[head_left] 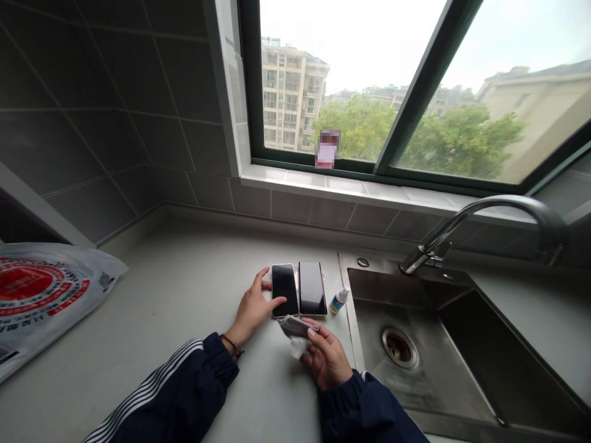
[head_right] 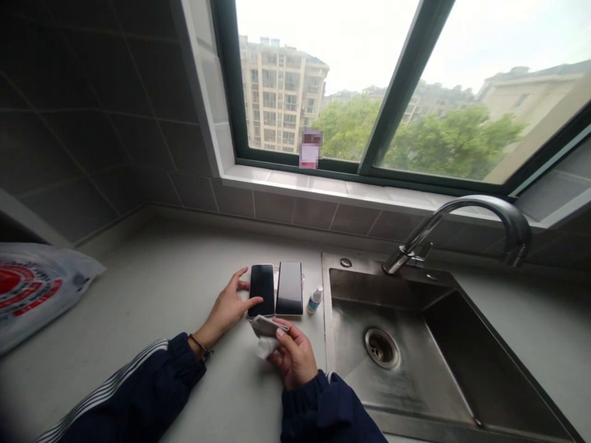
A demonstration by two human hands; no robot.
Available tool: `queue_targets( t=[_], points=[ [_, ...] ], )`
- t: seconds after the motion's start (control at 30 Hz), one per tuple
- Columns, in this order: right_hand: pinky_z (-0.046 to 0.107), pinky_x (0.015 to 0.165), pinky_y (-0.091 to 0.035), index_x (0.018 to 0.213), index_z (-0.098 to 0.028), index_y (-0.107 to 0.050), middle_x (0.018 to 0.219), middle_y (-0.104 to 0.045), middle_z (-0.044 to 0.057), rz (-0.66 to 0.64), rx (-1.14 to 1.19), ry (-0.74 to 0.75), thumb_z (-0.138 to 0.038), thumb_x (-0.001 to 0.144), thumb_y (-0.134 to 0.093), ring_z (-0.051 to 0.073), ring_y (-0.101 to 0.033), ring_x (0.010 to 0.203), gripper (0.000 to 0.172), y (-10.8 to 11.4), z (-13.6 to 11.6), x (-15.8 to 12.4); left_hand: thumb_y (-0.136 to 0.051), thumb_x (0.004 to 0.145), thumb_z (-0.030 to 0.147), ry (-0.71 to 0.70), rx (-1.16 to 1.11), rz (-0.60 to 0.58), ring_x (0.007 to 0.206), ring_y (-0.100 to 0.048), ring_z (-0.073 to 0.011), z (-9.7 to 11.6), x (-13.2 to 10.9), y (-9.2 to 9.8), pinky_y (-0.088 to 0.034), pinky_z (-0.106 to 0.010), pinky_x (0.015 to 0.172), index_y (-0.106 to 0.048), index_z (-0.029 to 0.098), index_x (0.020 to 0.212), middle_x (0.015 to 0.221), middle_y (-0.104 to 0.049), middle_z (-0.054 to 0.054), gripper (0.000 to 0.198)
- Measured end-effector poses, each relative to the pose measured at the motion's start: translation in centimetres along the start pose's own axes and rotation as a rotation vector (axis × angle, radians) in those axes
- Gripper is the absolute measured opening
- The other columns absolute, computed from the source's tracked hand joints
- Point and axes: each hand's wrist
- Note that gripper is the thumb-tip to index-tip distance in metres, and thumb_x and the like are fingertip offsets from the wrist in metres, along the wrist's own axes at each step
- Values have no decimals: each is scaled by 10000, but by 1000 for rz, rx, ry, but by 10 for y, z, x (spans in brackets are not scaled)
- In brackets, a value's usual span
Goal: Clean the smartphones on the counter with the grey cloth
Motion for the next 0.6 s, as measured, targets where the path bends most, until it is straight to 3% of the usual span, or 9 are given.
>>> queue_targets(
  t=[0.2,0.3,0.43,0.6],
  points=[
    [348,795,-527,935,-176,-697,1001,-741,97,-17,54,71,-318,636,-889,229,-700,902,382,-3,1,-1,-811,651,416,153,-202,-62,444,-511,-76,-9,10,-1,-393,-215,395,-328,198,1465,911,-666,-36,971],
    [395,819,-524,862,-177,-681,1059,-729,112,-13,67,70,-369,641,-881,254,-697,928,355,-4,2,-1,-781,686,444,183,-237,-114,381,-476,-69,-9,11,1,-358,-215,346,-456,144,1369,825,-682,-32,814],
    [371,732,-542,852,-185,-660,964,-744,97,17,55,49,-425,690,-843,223,-702,791,343,-2,3,1,-759,702,445,216,-283,-156,353,-476,-75,-5,11,2,-335,-203,322,-603,129,1140,687,-654,2,563],
    [263,548,-495,943,-174,-672,796,-736,61,51,2,56,-364,660,-854,174,-662,590,386,4,7,5,-745,705,458,225,-329,-146,366,-458,-71,-2,9,2,-361,-194,337,-626,134,1048,586,-571,51,487]
  ],
)
Point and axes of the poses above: each hand's wrist, its own x-axis towards the middle knuckle, its own y-axis out of the back of the hand, z = x × y
